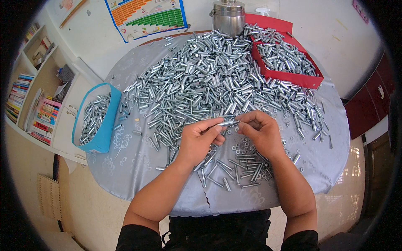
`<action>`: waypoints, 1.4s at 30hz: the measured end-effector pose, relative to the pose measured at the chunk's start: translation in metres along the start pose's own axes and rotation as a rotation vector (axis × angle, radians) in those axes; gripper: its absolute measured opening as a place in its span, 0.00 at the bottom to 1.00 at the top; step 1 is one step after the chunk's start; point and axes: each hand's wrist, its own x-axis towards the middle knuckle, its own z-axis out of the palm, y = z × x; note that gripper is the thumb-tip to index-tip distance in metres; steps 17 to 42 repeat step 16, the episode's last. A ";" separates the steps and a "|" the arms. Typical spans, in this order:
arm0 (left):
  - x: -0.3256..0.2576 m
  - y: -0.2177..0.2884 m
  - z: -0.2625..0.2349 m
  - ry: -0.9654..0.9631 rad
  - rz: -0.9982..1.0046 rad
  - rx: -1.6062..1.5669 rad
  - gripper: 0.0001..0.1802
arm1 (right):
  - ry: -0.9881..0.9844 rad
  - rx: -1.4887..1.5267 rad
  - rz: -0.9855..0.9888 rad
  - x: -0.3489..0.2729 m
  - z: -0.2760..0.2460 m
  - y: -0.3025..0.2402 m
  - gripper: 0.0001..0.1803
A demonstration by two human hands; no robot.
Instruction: The person repeatedly picks up metal bolts and washers from a large pile on a table. They thread the washers onto the bolts by hand and place the assembled fasteners into a red tray. The process is continuous and repetitive throughout the clip.
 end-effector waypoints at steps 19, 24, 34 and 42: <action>-0.001 0.003 0.001 -0.011 -0.012 -0.011 0.14 | -0.021 -0.134 -0.047 -0.001 -0.003 -0.001 0.07; -0.001 0.003 0.001 -0.011 -0.012 -0.011 0.14 | -0.021 -0.134 -0.047 -0.001 -0.003 -0.001 0.07; -0.001 0.003 0.001 -0.011 -0.012 -0.011 0.14 | -0.021 -0.134 -0.047 -0.001 -0.003 -0.001 0.07; -0.001 0.003 0.001 -0.011 -0.012 -0.011 0.14 | -0.021 -0.134 -0.047 -0.001 -0.003 -0.001 0.07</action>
